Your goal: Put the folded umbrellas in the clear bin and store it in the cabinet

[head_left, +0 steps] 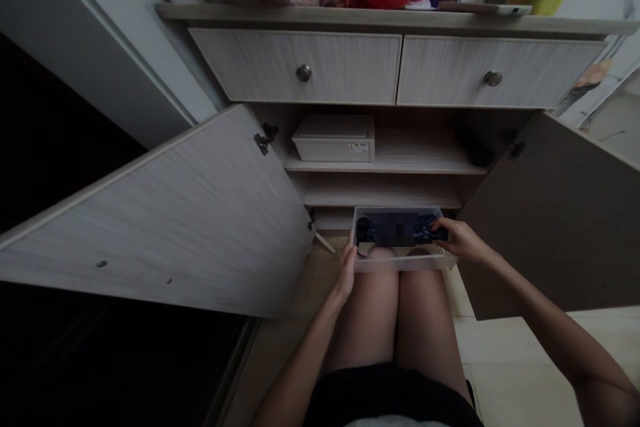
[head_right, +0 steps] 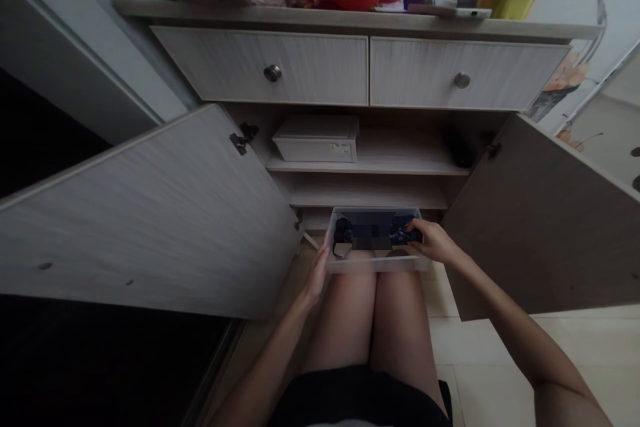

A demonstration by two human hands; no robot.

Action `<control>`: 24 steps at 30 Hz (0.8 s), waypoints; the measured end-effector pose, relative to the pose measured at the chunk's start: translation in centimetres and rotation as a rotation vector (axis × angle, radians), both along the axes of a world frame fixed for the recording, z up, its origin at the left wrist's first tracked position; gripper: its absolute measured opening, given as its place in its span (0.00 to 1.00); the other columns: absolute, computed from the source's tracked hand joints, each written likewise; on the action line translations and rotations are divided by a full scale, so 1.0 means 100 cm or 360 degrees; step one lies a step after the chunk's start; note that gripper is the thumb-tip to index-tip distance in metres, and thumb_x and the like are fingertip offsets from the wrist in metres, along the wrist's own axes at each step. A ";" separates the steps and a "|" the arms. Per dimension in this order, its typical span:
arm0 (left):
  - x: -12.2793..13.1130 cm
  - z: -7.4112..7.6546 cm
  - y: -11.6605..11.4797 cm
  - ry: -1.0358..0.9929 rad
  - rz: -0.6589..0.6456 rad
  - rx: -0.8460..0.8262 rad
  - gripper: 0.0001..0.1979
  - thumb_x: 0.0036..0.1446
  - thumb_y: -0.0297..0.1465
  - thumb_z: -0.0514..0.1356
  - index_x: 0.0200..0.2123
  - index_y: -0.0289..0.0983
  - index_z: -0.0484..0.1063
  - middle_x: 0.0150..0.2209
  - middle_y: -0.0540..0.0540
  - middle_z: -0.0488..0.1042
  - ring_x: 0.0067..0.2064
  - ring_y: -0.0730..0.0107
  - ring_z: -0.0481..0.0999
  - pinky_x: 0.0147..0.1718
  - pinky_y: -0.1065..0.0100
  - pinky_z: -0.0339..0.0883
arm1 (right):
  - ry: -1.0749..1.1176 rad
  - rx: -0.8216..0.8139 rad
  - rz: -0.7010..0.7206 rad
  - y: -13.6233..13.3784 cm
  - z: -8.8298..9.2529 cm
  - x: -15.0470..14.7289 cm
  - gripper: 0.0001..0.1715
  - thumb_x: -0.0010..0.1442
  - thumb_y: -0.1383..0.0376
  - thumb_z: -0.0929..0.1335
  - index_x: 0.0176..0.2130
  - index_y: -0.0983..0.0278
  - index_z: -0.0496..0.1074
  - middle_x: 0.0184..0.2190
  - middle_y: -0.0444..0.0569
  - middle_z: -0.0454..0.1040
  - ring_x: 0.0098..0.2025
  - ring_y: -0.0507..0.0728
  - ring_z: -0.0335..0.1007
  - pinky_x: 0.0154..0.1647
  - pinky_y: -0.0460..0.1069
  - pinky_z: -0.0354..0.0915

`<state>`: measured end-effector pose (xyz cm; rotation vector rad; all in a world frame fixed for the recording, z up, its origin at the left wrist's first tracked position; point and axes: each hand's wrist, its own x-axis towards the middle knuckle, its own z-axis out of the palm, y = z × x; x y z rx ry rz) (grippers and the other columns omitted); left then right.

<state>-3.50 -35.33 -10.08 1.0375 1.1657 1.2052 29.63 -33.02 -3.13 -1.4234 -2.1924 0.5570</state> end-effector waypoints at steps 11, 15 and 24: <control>0.000 0.000 0.001 0.0063 -0.0031 0.0058 0.35 0.59 0.52 0.56 0.65 0.41 0.65 0.72 0.46 0.54 0.74 0.56 0.47 0.71 0.56 0.46 | -0.0704 0.0031 0.0071 0.022 -0.003 -0.006 0.14 0.51 0.67 0.75 0.39 0.61 0.74 0.44 0.53 0.75 0.49 0.64 0.71 0.50 0.55 0.64; 0.000 0.000 0.001 0.0042 -0.0036 0.0085 0.36 0.58 0.52 0.57 0.65 0.40 0.65 0.72 0.46 0.55 0.74 0.55 0.45 0.72 0.56 0.42 | -0.0327 0.0080 0.0092 0.052 0.009 0.018 0.11 0.59 0.59 0.72 0.41 0.61 0.74 0.41 0.52 0.74 0.44 0.60 0.73 0.47 0.52 0.67; 0.000 -0.001 0.001 0.0021 -0.0042 0.0068 0.36 0.59 0.52 0.57 0.67 0.41 0.63 0.72 0.46 0.55 0.74 0.56 0.49 0.71 0.55 0.45 | -0.0576 0.0140 -0.1309 0.168 0.042 0.100 0.30 0.60 0.68 0.68 0.60 0.75 0.65 0.58 0.73 0.63 0.58 0.71 0.62 0.51 0.57 0.61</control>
